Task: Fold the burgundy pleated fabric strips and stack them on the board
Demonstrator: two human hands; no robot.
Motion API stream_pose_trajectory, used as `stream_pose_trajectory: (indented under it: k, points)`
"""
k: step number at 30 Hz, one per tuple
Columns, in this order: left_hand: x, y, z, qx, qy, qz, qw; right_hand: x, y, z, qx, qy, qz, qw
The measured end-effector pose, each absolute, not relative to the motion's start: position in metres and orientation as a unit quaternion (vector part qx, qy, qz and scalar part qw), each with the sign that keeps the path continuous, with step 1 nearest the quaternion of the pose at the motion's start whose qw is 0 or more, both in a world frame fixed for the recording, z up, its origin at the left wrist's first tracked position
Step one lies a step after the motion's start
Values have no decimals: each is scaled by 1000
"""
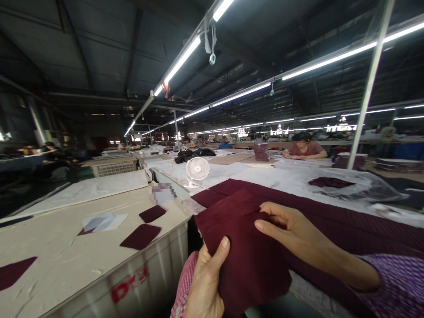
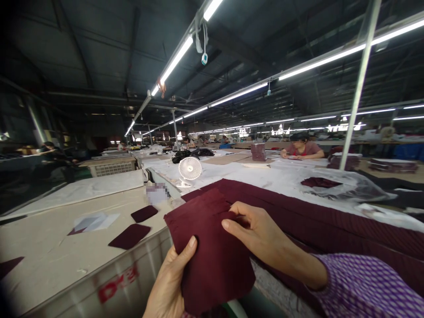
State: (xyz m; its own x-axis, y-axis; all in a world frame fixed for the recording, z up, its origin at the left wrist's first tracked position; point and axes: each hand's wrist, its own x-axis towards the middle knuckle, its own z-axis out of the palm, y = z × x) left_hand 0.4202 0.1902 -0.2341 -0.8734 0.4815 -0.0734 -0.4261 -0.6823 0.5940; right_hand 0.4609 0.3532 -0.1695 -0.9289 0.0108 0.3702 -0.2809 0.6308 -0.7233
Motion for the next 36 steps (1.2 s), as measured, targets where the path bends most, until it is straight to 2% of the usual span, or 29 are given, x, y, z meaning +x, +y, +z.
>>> stream_pose_trajectory:
  k: [9, 15, 21, 28, 36]
  points:
    - [419, 190, -236, 48, 295, 921, 250, 461, 356, -169, 109, -863, 456, 188]
    - [418, 188, -237, 55, 301, 920, 245, 459, 355, -165, 110, -847, 498, 146]
    - [416, 188, -237, 67, 296, 922, 240, 460, 349, -169, 131, -791, 596, 37]
    - [418, 191, -233, 82, 295, 928, 210, 455, 348, -178, 102, -813, 568, 77]
    - [413, 186, -233, 70, 213, 945, 239, 455, 356, -183, 97, -853, 503, 97]
